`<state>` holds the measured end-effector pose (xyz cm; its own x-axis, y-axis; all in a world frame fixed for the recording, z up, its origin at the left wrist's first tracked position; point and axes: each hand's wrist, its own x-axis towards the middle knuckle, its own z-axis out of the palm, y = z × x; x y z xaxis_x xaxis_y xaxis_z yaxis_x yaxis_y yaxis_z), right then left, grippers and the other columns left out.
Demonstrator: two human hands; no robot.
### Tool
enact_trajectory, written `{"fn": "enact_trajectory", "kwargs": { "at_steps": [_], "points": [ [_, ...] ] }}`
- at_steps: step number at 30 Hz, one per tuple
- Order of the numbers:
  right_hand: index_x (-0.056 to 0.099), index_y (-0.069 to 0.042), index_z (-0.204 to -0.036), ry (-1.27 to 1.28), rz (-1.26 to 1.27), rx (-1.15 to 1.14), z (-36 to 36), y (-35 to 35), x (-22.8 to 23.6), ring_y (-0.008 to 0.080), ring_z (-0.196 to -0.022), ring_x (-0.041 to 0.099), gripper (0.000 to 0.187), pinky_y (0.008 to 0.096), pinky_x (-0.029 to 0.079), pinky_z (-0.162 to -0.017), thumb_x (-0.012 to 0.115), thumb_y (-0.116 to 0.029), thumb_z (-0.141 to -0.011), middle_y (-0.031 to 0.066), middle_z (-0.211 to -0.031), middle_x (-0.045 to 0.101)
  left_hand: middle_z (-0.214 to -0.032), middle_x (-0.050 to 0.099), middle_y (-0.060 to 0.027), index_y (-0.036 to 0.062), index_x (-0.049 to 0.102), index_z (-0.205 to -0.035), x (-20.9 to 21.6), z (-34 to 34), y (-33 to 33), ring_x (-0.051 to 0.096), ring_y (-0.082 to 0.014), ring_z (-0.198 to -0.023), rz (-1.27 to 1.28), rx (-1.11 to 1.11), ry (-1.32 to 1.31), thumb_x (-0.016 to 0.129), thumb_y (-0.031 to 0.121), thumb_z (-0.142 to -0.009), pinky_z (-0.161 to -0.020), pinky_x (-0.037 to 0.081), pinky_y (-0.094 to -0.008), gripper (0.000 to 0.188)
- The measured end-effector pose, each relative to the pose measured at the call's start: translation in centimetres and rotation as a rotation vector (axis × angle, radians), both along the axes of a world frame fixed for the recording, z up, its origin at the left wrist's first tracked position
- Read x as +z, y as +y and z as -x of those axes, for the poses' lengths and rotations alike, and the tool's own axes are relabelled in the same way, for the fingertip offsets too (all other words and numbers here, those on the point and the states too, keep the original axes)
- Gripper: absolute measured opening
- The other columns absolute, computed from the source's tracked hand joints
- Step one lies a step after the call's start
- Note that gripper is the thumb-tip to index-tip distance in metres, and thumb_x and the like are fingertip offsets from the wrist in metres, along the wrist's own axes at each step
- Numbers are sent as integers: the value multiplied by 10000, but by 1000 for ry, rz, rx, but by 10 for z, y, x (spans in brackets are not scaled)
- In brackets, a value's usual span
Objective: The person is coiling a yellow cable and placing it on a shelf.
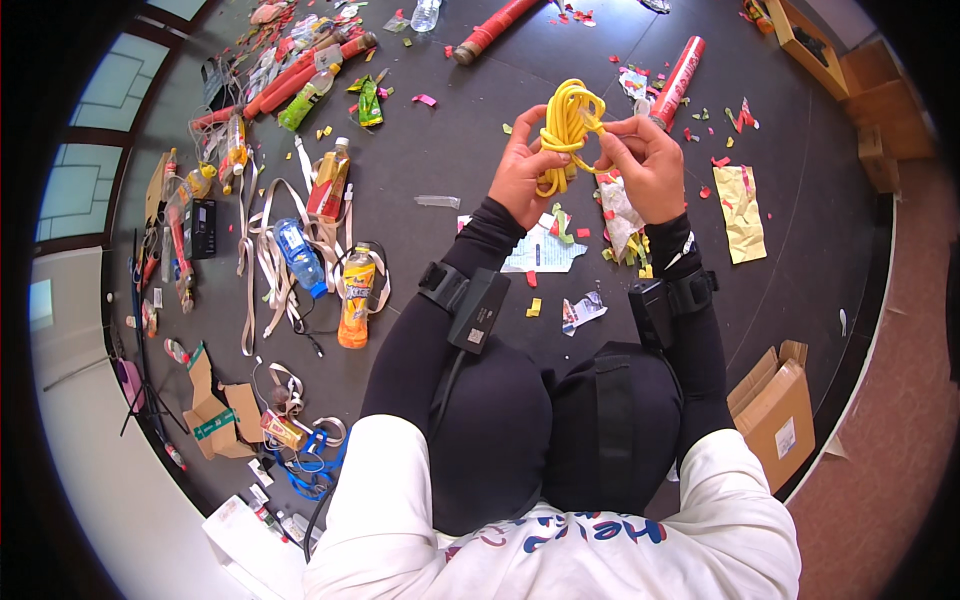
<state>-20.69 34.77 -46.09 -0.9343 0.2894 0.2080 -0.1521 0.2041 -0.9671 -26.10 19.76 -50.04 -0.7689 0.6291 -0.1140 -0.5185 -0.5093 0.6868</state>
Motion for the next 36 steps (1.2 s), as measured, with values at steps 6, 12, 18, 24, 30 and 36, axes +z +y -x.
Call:
{"fn": "enact_trajectory", "kwargs": {
  "at_steps": [6, 12, 18, 24, 30, 36],
  "points": [
    [545, 37, -758, -60, -89, -34, 1, 1, -1, 84, -539, 585, 136, 207, 454, -509, 583, -87, -799, 67, -606, 616, -1036, 536, -99, 178, 278, -1275, 2, 3, 1, 554, -185, -929, 152, 15, 223, 559, -54, -736, -787, 449, -300, 650],
    [552, 29, -799, -83, -64, -166, 0, -1, -8, 90, -542, 588, 135, 213, 451, -511, 592, -100, -796, 79, -610, 623, -1014, 547, -95, 164, 292, -1254, 4, 2, 6, 548, -161, -932, 378, 19, 477, 572, -78, -720, -787, 446, -277, 650],
    [522, 12, -1035, -55, -50, -122, 0, 0, -9, 80, -533, 568, 246, 213, 443, -509, 554, -96, -816, 77, -603, 607, -941, 544, -86, 113, 349, -1161, 10, 0, 7, 555, -145, -871, 427, 42, 530, 574, -14, -756, -727, 447, -249, 480],
    [465, -22, -1181, -130, -34, 78, -1, -3, -6, 62, -516, 530, 353, 199, 433, -500, 510, -79, -835, 43, -611, 574, -848, 544, -29, 63, 457, -934, -1, 11, 1, 542, -81, -758, 200, -17, 186, 545, 198, -862, -674, 448, -227, 177],
    [449, -9, -1170, -163, 305, 301, -4, 5, -10, 77, -558, 541, 333, 206, 455, -524, 499, -77, -848, 49, -656, 566, -772, 554, -8, 63, 488, -836, 4, 12, -4, 548, -66, -691, 188, -67, 234, 590, 185, -836, -625, 450, -204, 160],
    [434, -3, -1076, -158, 264, 265, -7, 5, -7, 94, -560, 565, 263, 216, 470, -524, 514, -63, -833, 66, -659, 574, -787, 559, -12, 67, 489, -837, 5, 10, 0, 552, -73, -707, 187, -84, 240, 649, 127, -786, -637, 452, -209, 179]
  ]
}}
